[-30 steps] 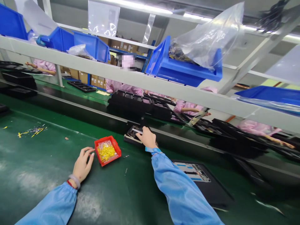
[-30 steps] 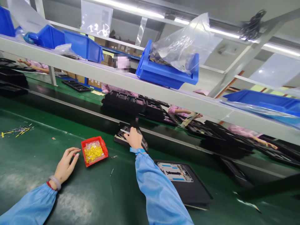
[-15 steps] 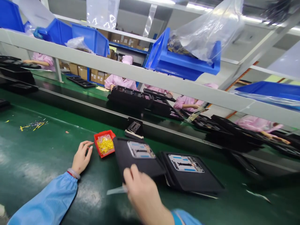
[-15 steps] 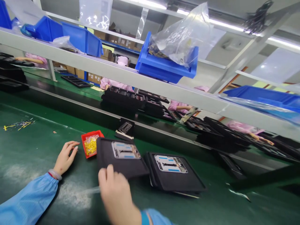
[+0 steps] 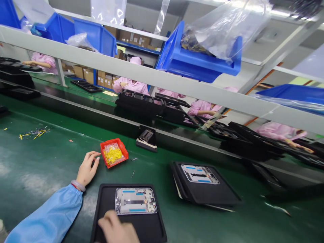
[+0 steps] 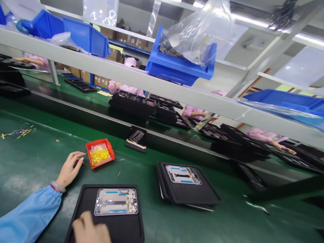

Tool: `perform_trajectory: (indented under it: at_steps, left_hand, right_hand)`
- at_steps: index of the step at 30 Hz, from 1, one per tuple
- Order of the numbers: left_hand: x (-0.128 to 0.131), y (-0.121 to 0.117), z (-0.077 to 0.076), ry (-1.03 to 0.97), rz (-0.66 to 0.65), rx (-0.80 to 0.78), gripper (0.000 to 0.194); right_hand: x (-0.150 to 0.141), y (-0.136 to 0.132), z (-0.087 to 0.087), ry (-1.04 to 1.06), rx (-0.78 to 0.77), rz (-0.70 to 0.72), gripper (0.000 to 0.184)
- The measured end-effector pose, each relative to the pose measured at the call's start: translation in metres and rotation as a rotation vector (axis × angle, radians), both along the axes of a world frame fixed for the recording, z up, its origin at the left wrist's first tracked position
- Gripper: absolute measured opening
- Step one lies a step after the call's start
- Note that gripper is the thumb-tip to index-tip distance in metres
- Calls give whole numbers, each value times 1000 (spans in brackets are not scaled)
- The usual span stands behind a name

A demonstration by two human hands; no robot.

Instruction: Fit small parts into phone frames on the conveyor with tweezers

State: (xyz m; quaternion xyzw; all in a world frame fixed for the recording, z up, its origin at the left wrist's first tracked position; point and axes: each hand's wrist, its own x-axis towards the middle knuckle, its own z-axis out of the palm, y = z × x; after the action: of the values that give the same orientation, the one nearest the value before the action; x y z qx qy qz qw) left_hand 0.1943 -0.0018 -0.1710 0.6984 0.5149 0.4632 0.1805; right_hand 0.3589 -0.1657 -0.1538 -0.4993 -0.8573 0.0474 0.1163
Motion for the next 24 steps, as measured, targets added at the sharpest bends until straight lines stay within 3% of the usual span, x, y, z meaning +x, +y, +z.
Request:
perform_trajectory:
  at_steps: [1, 5, 6, 9, 14, 24]
  left_hand:
    - [0, -1, 0, 3, 4, 10, 36]
    - [3, -4, 3, 27, 24, 70, 33]
    - [4, -6, 3, 33, 29, 84, 32]
    - [5, -8, 3, 44, 33, 98, 31]
    - [5, -11, 2, 59, 36, 111, 30]
    - [16, -24, 6, 105, -68, 121, 30]
  right_hand:
    - [14, 17, 7, 41, -43, -48, 20]
    - [78, 86, 33, 231, -299, -540, 20]
    - [90, 101, 34, 292, -350, -586, 24]
    - [107, 127, 27, 341, -394, -596, 24]
    - [107, 133, 8, 433, -411, -540, 16]
    - [116, 136, 9, 565, -403, -506, 17]
